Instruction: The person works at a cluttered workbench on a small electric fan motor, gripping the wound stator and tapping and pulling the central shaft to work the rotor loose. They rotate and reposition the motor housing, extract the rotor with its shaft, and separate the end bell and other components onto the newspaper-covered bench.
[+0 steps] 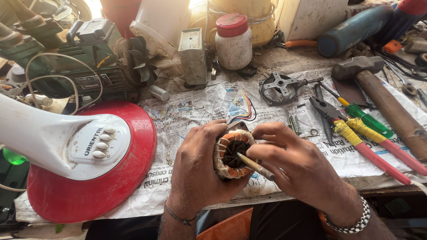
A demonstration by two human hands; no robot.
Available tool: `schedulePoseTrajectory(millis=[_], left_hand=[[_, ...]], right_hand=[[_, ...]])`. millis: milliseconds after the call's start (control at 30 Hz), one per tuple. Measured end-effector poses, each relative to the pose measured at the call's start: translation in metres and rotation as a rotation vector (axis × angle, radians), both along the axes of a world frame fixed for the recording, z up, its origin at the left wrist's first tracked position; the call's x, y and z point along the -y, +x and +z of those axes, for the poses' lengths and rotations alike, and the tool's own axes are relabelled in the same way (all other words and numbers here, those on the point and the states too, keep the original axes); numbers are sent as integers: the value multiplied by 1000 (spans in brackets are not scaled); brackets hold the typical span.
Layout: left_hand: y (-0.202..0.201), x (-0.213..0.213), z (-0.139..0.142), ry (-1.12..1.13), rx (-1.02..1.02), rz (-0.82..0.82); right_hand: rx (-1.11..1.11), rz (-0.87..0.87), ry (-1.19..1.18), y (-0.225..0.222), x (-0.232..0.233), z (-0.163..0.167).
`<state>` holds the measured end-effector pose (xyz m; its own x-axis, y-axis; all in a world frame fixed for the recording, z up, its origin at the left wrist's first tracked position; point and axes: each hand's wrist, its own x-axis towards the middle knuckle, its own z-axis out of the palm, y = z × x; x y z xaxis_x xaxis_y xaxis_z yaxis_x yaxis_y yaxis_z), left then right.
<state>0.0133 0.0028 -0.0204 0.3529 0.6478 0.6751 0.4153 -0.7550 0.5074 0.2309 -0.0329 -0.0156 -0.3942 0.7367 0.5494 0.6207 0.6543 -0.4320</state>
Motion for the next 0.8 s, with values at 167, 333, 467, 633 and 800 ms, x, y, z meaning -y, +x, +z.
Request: schedulePoseTrajectory(millis=[167, 333, 467, 633, 800], left_hand=[[0, 1, -1, 29, -11, -6], [0, 1, -1, 15, -21, -6], [0, 0, 0, -3, -25, -13], [0, 0, 2, -5, -36, -15], [0, 0, 2, -4, -17, -17]], right_hand=[[40, 13, 25, 0, -1, -3], [25, 44, 0, 0, -1, -3], [3, 59, -39, -3, -1, -5], [3, 61, -71, -2, -2, -8], [-28, 62, -69, -4, -1, -11]])
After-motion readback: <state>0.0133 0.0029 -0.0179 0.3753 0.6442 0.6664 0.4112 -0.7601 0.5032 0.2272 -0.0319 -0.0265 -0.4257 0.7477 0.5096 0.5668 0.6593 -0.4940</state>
